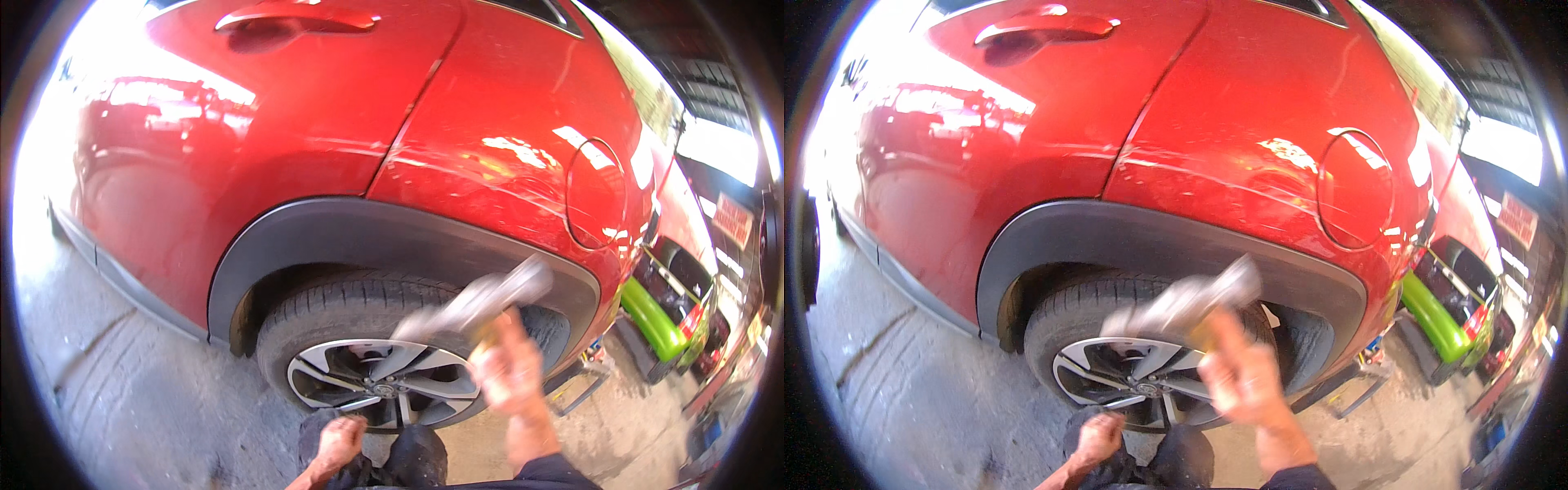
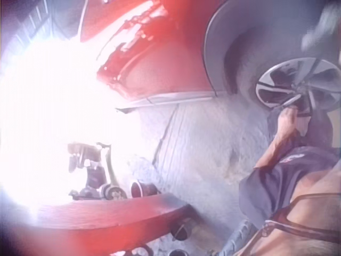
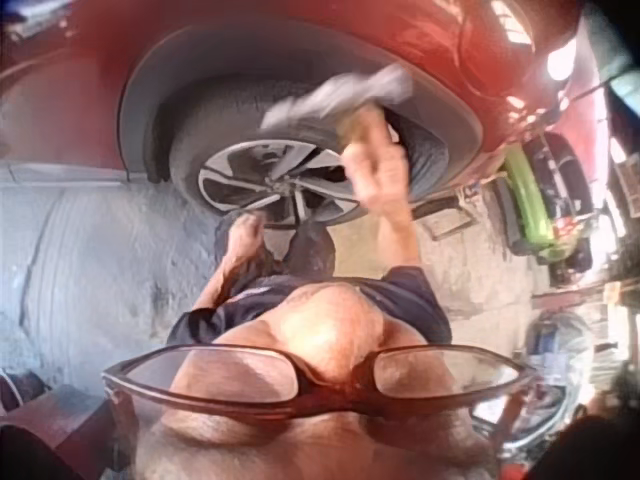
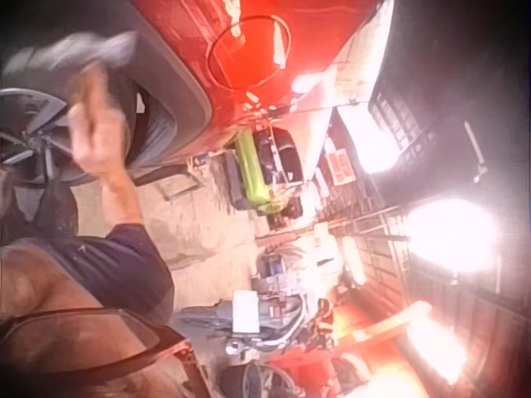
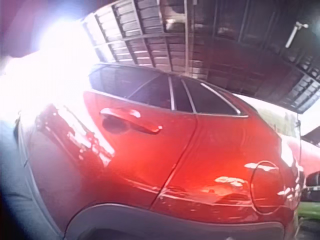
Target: The person uses a hammer to repeatedly tap a dent on the rear quarter panel of a red car. They frequently pause to feel the surface with their left hand to check the progress of the repair.
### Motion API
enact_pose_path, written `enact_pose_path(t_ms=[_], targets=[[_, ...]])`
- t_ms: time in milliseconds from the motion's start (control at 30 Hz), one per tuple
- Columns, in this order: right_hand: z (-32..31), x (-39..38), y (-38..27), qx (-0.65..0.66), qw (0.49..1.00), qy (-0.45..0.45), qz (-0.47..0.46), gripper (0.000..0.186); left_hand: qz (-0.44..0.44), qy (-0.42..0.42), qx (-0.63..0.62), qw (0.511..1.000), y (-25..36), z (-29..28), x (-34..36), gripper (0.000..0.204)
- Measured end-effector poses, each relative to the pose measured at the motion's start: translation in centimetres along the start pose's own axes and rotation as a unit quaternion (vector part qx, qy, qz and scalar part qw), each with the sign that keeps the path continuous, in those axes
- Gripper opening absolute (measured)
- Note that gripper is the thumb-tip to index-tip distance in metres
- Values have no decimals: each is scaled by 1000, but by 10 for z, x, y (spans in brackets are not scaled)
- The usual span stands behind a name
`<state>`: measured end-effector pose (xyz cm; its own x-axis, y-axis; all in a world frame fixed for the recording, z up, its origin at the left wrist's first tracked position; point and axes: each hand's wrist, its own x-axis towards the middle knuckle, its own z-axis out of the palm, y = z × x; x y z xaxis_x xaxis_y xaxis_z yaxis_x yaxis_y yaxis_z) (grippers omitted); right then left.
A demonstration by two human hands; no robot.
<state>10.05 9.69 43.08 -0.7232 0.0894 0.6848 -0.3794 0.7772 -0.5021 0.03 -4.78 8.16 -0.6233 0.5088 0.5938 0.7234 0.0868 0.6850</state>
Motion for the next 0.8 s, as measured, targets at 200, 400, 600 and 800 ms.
enact_pose_path(t_ms=[200,400,600,800], targets=[[101,-146,94,2,978,-115,176,33,174,348,201,899,81,-164,162,28],[125,-230,120,-8,935,-249,251,30,304,290,342,841,196,-189,305,56],[65,-245,89,80,903,-209,365,42,364,243,431,789,269,-160,389,79],[53,-241,95,109,905,-175,373,41,409,241,410,779,329,-99,426,77]])
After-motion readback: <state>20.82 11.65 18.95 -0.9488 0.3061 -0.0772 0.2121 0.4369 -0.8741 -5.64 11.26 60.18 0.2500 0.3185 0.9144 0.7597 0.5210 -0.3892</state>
